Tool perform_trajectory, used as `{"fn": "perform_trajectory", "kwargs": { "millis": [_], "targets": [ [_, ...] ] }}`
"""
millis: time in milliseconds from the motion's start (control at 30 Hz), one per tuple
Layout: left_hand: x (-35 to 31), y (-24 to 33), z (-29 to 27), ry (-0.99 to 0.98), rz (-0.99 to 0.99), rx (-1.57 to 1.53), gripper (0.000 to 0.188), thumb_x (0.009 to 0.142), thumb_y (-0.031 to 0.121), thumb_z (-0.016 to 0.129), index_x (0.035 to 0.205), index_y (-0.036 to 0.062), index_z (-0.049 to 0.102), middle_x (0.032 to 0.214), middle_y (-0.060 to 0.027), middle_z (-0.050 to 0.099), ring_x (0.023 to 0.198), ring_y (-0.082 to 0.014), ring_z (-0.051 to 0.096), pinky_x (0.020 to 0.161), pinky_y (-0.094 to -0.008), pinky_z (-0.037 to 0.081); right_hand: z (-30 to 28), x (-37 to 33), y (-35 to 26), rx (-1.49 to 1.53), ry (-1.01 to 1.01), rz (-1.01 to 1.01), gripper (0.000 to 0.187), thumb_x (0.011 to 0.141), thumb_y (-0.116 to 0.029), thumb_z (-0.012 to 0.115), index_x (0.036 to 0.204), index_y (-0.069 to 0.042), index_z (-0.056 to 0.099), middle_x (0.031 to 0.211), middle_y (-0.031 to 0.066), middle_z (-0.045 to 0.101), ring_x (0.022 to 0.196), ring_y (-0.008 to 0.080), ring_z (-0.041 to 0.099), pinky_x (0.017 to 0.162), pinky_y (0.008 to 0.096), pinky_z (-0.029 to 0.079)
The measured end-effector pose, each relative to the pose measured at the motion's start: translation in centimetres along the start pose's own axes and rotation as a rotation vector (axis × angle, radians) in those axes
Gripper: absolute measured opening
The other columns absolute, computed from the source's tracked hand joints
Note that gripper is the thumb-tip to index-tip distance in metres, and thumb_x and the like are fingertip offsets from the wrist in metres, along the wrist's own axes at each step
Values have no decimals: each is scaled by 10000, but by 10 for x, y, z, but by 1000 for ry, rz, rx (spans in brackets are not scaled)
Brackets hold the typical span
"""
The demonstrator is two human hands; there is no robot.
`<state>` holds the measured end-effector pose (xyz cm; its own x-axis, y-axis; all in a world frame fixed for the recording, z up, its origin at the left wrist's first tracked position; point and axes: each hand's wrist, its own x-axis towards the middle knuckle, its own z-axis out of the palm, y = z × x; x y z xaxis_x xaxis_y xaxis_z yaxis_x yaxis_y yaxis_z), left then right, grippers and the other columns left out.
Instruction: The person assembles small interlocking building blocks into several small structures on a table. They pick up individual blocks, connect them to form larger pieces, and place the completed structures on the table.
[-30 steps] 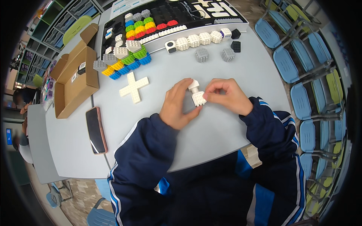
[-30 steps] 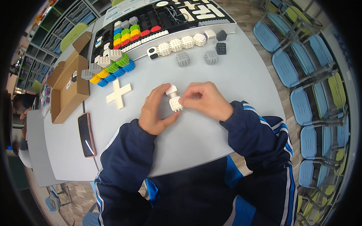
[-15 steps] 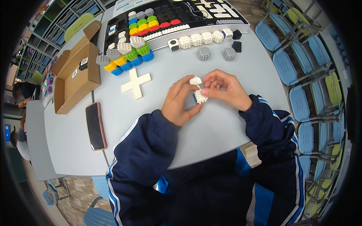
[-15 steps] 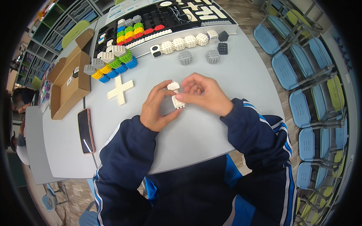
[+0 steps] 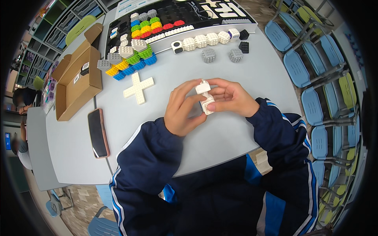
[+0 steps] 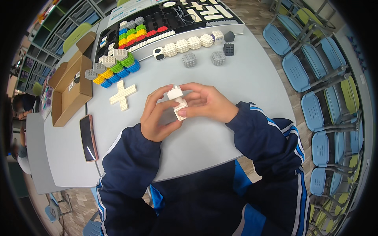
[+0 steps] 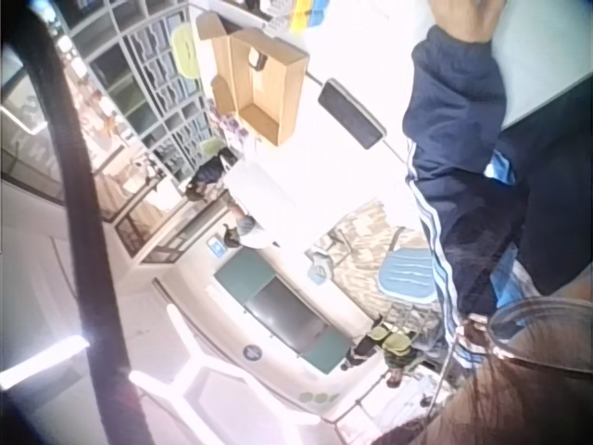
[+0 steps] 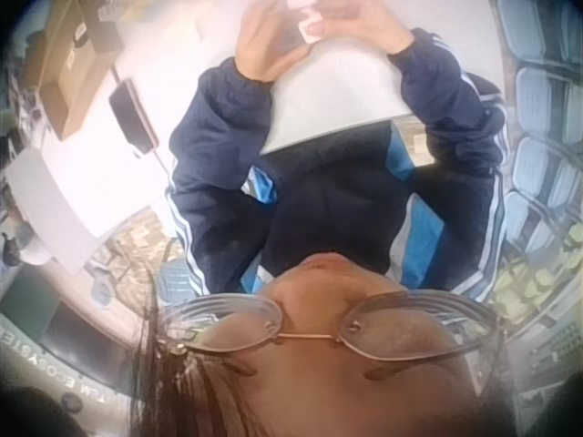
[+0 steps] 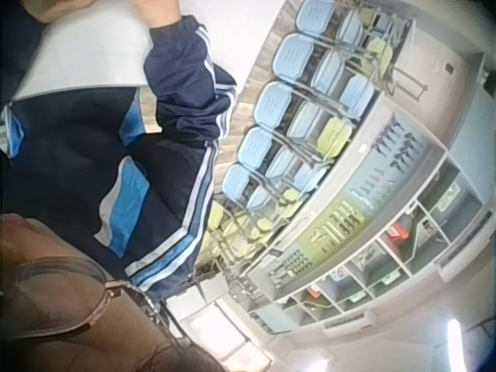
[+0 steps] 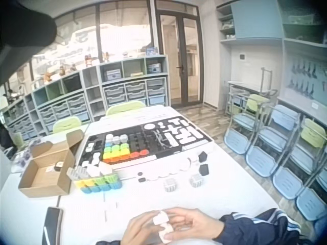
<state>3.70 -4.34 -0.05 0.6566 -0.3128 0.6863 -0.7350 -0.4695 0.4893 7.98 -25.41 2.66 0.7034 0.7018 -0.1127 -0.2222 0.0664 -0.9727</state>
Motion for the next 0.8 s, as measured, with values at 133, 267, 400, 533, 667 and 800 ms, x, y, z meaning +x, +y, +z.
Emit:
{"fn": "perform_trajectory", "kwargs": {
  "millis": [133,267,400,533,667,800],
  "targets": [
    [1,1,0,41,20,-10,468,623,35,811,1062,47,647,1351,-217,522,1195,-367,545,938,-417,456,2,-2,2,31,11,-18,669,846,-108,759,1416,-32,418,1137,128,658,1080,184,632,966,313,484],
    [1,1,-1,28,42,-31,439,627,29,808,1039,35,655,1342,-221,523,1207,-381,543,957,-435,463,0,-2,4,-16,-8,-50,776,814,-30,757,1467,-35,338,1239,156,617,1166,198,591,1012,339,466],
    [1,1,-2,11,58,-52,411,634,22,805,1019,27,661,1333,-226,523,1222,-391,537,990,-451,457,-1,-2,9,-55,-11,-93,810,792,-28,775,1471,-44,334,1236,151,626,1175,203,585,1042,351,435],
    [2,1,-1,9,65,-80,392,634,13,804,1002,31,669,1336,-240,515,1223,-396,535,988,-460,459,-2,-4,11,-52,7,-107,791,783,-18,780,1450,-46,356,1216,143,641,1165,200,587,1046,355,423],
    [0,0,-3,3,60,-90,572,657,48,827,1170,49,576,1379,-265,473,1245,-387,526,980,-463,459,5,-6,6,-25,49,-205,725,771,-33,807,1357,-64,380,1102,126,686,1028,171,625,965,340,456],
    [2,-3,9,170,-32,-472,651,687,87,852,1241,55,512,1450,-241,400,1278,-383,502,1008,-465,438,3,-13,9,-134,137,-349,705,743,-15,824,1245,-88,334,1073,128,697,980,163,619,924,324,460]
  ]
}}
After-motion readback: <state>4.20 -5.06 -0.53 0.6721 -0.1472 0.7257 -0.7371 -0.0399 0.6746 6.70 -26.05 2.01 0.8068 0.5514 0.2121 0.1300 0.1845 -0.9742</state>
